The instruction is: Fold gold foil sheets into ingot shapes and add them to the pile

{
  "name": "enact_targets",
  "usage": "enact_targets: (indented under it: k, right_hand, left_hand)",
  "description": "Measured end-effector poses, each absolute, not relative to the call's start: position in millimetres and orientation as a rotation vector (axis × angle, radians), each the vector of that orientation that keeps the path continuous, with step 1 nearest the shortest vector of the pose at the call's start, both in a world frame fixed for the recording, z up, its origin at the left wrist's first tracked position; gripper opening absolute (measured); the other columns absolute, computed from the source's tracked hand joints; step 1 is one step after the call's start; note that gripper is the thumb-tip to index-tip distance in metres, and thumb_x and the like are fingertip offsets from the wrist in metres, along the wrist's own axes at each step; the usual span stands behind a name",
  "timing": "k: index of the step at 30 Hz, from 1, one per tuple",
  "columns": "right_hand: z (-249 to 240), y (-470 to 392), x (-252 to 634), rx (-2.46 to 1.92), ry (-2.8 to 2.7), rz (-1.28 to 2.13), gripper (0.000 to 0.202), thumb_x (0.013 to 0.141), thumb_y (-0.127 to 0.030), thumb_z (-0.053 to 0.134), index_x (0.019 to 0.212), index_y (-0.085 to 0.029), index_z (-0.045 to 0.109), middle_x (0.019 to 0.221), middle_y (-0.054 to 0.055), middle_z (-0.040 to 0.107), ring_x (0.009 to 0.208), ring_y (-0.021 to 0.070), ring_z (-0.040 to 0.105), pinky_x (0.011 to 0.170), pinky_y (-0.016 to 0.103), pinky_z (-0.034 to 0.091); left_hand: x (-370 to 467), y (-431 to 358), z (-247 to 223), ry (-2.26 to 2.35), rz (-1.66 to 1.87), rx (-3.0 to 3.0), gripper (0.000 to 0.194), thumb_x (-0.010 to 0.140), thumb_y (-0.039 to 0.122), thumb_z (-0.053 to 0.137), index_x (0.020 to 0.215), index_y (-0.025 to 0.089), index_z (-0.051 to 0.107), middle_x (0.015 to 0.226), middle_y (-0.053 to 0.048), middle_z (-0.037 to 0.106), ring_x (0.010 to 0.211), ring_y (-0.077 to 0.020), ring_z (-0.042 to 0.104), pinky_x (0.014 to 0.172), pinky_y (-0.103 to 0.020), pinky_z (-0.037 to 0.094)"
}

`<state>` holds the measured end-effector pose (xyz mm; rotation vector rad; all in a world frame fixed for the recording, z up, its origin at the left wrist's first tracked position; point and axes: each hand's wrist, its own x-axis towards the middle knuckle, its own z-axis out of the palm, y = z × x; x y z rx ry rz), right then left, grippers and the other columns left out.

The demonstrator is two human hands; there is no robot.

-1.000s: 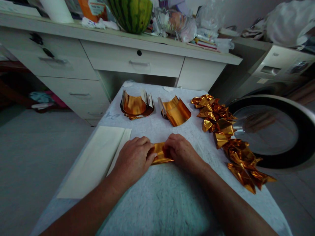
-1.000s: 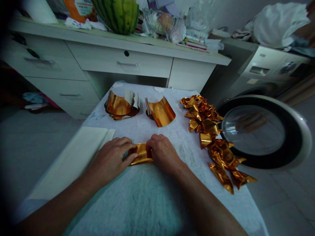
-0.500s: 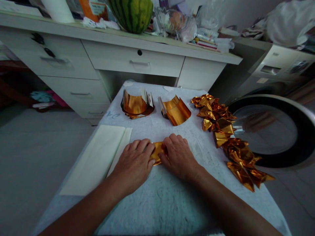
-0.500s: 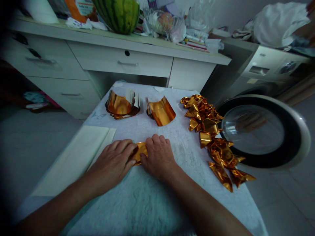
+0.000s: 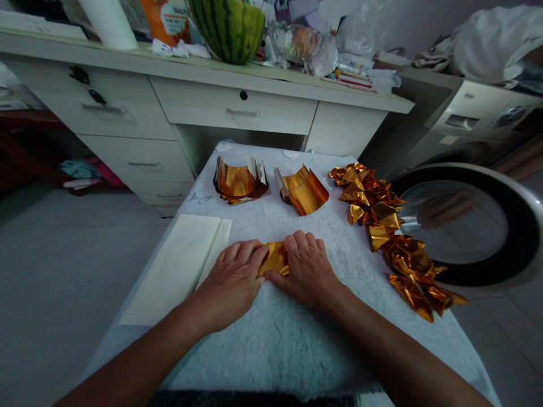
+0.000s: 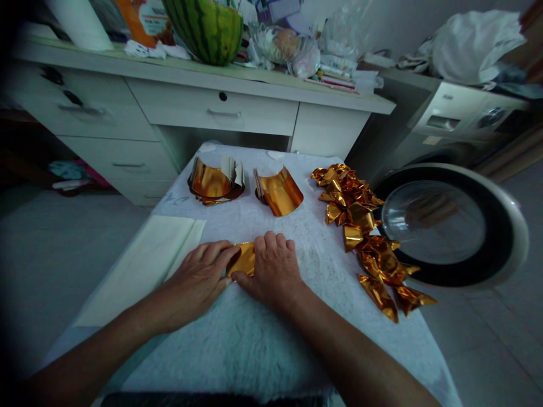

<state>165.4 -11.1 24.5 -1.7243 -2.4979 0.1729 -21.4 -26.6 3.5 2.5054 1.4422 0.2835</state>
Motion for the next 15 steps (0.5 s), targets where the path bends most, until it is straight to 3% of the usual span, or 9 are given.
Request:
enact_targets:
  k: [5,11,15]
  right_hand:
    - [24.5,-11.4,172.6,-1.697,-2.494,0.220,0.045,0.081,-0.057,0.061,0.102,-0.018,0.054,0.105,0.011,0.057,0.095,0.0286,0.049,0.082,0.043,0.039]
    - [23.0,-12.2,179.0,-1.656,-2.434,0.326,0.040,0.081,-0.046,0.065,0.107,-0.019,0.052,0.108,0.010,0.056,0.096,0.0271,0.049,0.082,0.041,0.039]
    - [21.8,-12.7,179.7,-1.620,-2.408,0.376,0.038,0.081,-0.042,0.065,0.108,-0.020,0.051,0.107,0.009,0.055,0.097,0.0265,0.048,0.084,0.040,0.039]
  left_hand:
    - [-21.2,-27.2,2.8,1.437,0.304,2.492,0.049,0.089,0.021,0.050,0.138,0.018,0.045,0.133,-0.011,0.051,0.118,-0.0294,0.045,0.104,-0.049,0.038]
    - [-21.2,-27.5,-3.0,1.422,0.380,2.553,0.046,0.089,0.016,0.051,0.132,0.031,0.053,0.128,-0.008,0.052,0.115,-0.0288,0.047,0.100,-0.048,0.041]
    - [-18.2,-30.8,-3.2,1.469,0.343,2.638,0.048,0.088,0.011,0.052,0.130,0.034,0.056,0.131,-0.009,0.052,0.116,-0.0316,0.048,0.097,-0.051,0.042]
